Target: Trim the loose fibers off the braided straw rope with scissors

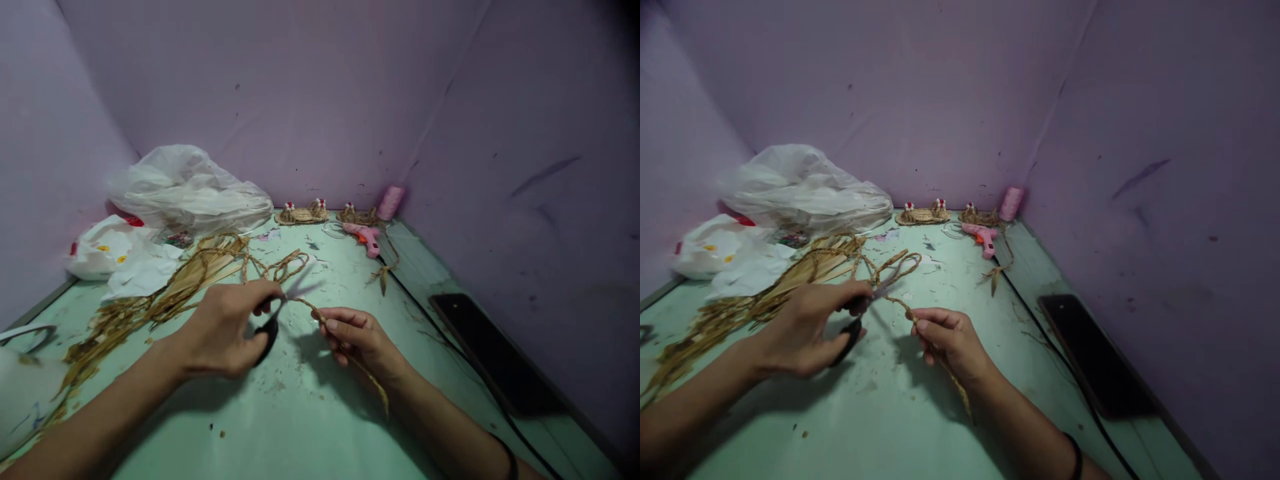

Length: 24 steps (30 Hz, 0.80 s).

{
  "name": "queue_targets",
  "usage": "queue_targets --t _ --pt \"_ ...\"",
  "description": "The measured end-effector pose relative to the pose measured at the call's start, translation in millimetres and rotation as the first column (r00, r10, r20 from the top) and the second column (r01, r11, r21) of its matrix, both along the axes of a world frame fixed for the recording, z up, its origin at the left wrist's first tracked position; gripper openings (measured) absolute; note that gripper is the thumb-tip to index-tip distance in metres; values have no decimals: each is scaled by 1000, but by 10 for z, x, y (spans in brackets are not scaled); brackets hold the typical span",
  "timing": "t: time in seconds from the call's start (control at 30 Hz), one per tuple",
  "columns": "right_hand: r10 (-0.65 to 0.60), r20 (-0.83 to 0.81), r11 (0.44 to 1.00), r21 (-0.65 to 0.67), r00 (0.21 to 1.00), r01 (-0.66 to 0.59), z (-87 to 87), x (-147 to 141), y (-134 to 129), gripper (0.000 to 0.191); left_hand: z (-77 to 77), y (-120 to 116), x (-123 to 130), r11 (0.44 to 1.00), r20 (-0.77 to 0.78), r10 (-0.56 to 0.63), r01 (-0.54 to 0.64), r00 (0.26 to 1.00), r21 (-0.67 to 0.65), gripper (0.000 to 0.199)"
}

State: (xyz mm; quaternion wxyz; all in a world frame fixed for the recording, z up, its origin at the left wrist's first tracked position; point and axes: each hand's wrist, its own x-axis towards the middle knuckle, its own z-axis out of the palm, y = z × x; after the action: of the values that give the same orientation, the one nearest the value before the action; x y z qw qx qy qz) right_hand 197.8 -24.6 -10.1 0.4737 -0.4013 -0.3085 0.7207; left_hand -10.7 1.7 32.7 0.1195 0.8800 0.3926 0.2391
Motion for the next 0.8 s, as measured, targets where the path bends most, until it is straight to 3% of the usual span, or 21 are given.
queue_targets --t 0.07,0.23,0.5,0.8 --pt "-1 -10 1000 5 1000 1 34 21 -1 24 2 -50 42 993 -182 -89 102 979 63 42" --pt "28 -45 1000 1 999 -28 30 36 17 25 -73 -53 86 986 -373 -44 100 927 131 51" --pt "30 -95 999 -34 995 -33 43 25 15 22 -112 -43 42 963 -423 -36 144 905 226 51" --pt "65 -111 998 -2 992 -66 44 31 3 20 -116 -14 32 968 -387 -110 186 915 166 51"
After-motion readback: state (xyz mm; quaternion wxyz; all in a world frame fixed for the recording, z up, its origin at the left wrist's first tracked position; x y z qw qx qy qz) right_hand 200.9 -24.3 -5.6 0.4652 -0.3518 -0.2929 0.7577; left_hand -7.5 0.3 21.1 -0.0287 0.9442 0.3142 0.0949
